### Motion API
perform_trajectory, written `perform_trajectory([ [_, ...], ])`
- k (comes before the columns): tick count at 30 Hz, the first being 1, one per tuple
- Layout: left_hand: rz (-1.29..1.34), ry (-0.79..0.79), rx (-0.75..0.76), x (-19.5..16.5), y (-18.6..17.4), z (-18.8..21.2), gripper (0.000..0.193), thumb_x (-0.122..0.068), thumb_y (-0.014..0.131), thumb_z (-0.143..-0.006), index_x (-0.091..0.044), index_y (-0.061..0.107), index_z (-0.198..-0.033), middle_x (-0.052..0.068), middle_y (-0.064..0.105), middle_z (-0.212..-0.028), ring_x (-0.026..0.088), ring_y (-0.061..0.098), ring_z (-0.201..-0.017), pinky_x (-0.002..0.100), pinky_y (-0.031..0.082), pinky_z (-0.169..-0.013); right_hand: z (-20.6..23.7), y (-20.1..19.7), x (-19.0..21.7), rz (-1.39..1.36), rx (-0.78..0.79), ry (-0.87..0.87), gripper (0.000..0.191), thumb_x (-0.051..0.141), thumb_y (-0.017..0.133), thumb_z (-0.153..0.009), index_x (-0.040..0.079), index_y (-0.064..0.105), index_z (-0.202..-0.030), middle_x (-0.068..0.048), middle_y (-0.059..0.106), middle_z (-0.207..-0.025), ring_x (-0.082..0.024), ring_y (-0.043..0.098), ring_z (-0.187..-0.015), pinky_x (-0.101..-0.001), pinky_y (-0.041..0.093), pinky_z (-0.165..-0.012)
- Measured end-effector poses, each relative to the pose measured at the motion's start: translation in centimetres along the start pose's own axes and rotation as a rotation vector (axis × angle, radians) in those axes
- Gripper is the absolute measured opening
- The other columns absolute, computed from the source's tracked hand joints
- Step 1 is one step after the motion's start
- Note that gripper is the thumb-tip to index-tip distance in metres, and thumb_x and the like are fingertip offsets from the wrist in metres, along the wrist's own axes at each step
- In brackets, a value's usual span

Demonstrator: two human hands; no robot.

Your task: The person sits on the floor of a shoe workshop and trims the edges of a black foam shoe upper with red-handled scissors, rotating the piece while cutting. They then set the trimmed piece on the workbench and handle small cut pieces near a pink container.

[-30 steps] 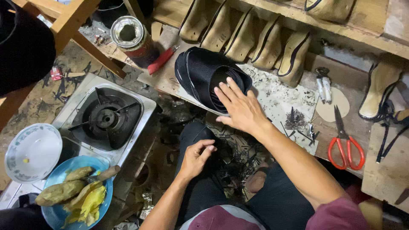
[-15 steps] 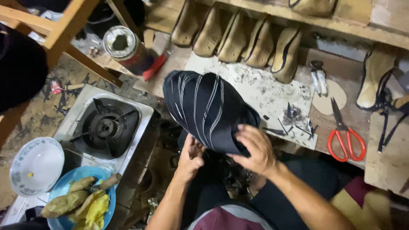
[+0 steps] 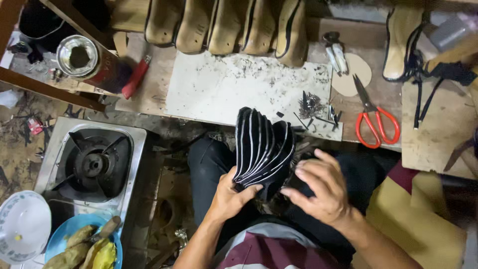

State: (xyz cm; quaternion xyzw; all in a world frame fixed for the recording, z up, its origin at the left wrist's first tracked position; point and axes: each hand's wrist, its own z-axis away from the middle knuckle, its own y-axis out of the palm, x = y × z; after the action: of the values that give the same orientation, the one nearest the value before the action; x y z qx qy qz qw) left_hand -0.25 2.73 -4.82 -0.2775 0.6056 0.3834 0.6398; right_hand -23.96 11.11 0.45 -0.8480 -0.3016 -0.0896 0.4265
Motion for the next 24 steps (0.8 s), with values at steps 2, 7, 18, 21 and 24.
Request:
perform_trajectory([
  [2,-0.017,0.02,0.033,0.0,0.0,0.1,0.033,0.006,0.076,-0.082,0.002,0.068,-0.114,0.003,0.077,-0.095,0.007,0.069,-0.084,0.026,0.057,-0.078,-1.4,-1.2,0.0,0.048,-0.06,-0.078,0.056,0.034,0.092,-0.083,0.006,0.062,-0.12,-0.011,0.059,-0.125,-0.028,0.058,-0.125,-0.0553,0.045,-0.117],
  [7,-0.091,0.077,0.075,0.1,0.1,0.5,0.034,0.006,0.078,-0.082,0.003,0.066,-0.114,0.004,0.077,-0.096,0.007,0.07,-0.086,0.025,0.057,-0.079,-3.7,-2.2,0.6,0.155,0.028,-0.074,0.055,0.04,0.091,-0.073,0.006,0.067,-0.11,-0.013,0.061,-0.121,-0.035,0.058,-0.119,-0.0577,0.042,-0.111],
  [18,-0.194,0.117,0.105,0.7,-0.1,0.6,0.045,0.006,0.076,-0.08,0.002,0.067,-0.123,0.007,0.077,-0.099,0.013,0.073,-0.089,0.027,0.058,-0.084,-4.5,-3.3,0.4,0.017,0.084,0.018,0.059,0.037,0.09,-0.073,0.0,0.069,-0.114,0.0,0.062,-0.071,-0.021,0.063,-0.078,-0.0568,0.039,-0.111],
  [21,-0.243,0.17,0.125,0.5,-0.1,0.4,0.049,0.006,0.075,-0.078,0.001,0.068,-0.126,0.008,0.076,-0.099,0.016,0.072,-0.089,0.03,0.056,-0.085,-4.8,-3.5,0.2,0.047,0.069,-0.003,0.05,0.036,0.09,-0.072,0.004,0.071,-0.106,-0.001,0.062,-0.073,-0.022,0.063,-0.08,-0.0562,0.039,-0.111],
  [24,-0.252,0.176,0.153,0.4,-0.3,0.4,0.05,0.006,0.074,-0.078,0.0,0.068,-0.127,0.009,0.077,-0.099,0.017,0.071,-0.09,0.031,0.056,-0.085,-5.0,-3.9,0.1,0.087,0.025,-0.051,0.04,0.035,0.091,-0.07,0.008,0.07,-0.091,-0.006,0.064,-0.084,-0.026,0.063,-0.089,-0.0567,0.039,-0.112],
])
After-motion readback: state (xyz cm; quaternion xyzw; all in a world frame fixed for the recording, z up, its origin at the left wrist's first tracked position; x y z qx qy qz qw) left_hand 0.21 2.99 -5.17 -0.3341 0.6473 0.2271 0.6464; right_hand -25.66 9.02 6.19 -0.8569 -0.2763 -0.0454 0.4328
